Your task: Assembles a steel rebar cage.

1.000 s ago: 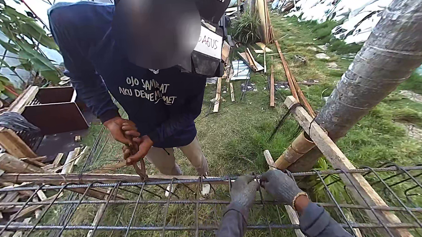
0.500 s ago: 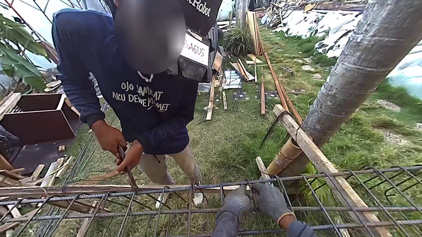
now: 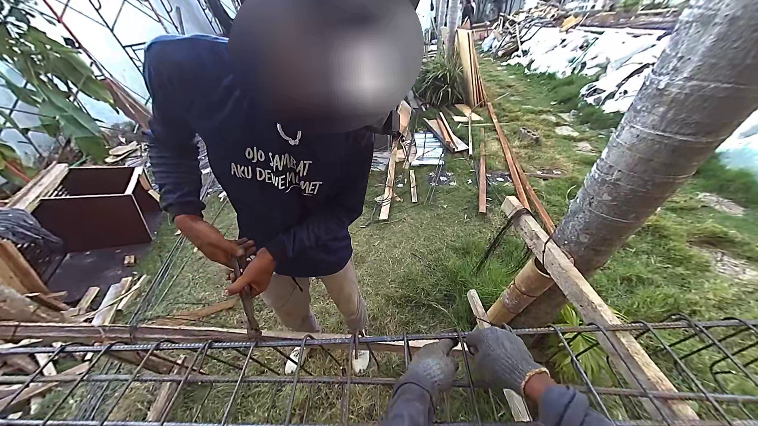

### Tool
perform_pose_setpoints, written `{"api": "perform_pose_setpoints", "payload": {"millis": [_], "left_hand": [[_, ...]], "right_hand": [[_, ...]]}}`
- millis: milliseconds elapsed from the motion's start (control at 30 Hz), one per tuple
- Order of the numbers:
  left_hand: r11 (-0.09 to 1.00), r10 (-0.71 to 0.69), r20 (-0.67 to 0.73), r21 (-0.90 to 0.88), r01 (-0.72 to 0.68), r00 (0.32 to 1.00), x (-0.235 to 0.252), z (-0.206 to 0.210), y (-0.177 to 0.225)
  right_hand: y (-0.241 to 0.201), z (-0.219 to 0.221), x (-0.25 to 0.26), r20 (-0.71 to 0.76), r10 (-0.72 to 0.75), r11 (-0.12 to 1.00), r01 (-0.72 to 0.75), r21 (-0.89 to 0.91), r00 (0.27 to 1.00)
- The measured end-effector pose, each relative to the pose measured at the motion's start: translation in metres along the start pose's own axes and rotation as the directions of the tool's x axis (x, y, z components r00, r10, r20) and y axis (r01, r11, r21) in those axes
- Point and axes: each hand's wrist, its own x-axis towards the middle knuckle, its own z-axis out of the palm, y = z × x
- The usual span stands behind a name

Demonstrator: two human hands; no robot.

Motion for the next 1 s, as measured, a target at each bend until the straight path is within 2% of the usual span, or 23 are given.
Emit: {"api": "perform_pose_setpoints", "payload": {"millis": [133, 333, 600, 767, 900, 1000], "left_hand": [[0.999, -0.054, -0.132, -0.007, 0.054, 0.99, -0.007, 0.007, 0.009], [0.987, -0.132, -0.179, -0.111, 0.113, 0.975, -0.004, 0.006, 0.014], [0.996, -0.078, -0.109, -0.051, 0.072, 0.991, -0.003, 0.002, 0.005], [0.985, -0.04, -0.097, -0.174, 0.023, 0.994, -0.012, -0.007, 0.003], [0.933, 0.0, -0.149, -0.356, -0.053, 0.989, -0.02, -0.021, 0.01], [0.946, 0.058, -0.165, -0.306, -0.107, 0.985, -0.034, -0.042, 0.037]], "right_hand": [[-0.002, -0.016, 0.001, 0.03, -0.029, 0.999, 0.03, -0.041, 0.999], [-0.005, -0.003, -0.003, -0.009, -0.01, 1.0, 0.009, -0.007, 1.0], [-0.014, -0.004, -0.001, -0.001, 0.001, 0.999, -0.001, -0.041, 1.0], [-0.016, -0.03, 0.004, 0.066, -0.017, 0.995, 0.023, -0.102, 0.998], [-0.012, -0.04, 0.017, 0.097, -0.032, 0.996, 0.039, -0.074, 0.995], [-0.008, -0.034, 0.023, 0.074, -0.086, 0.996, 0.085, 0.011, 0.994]]}}
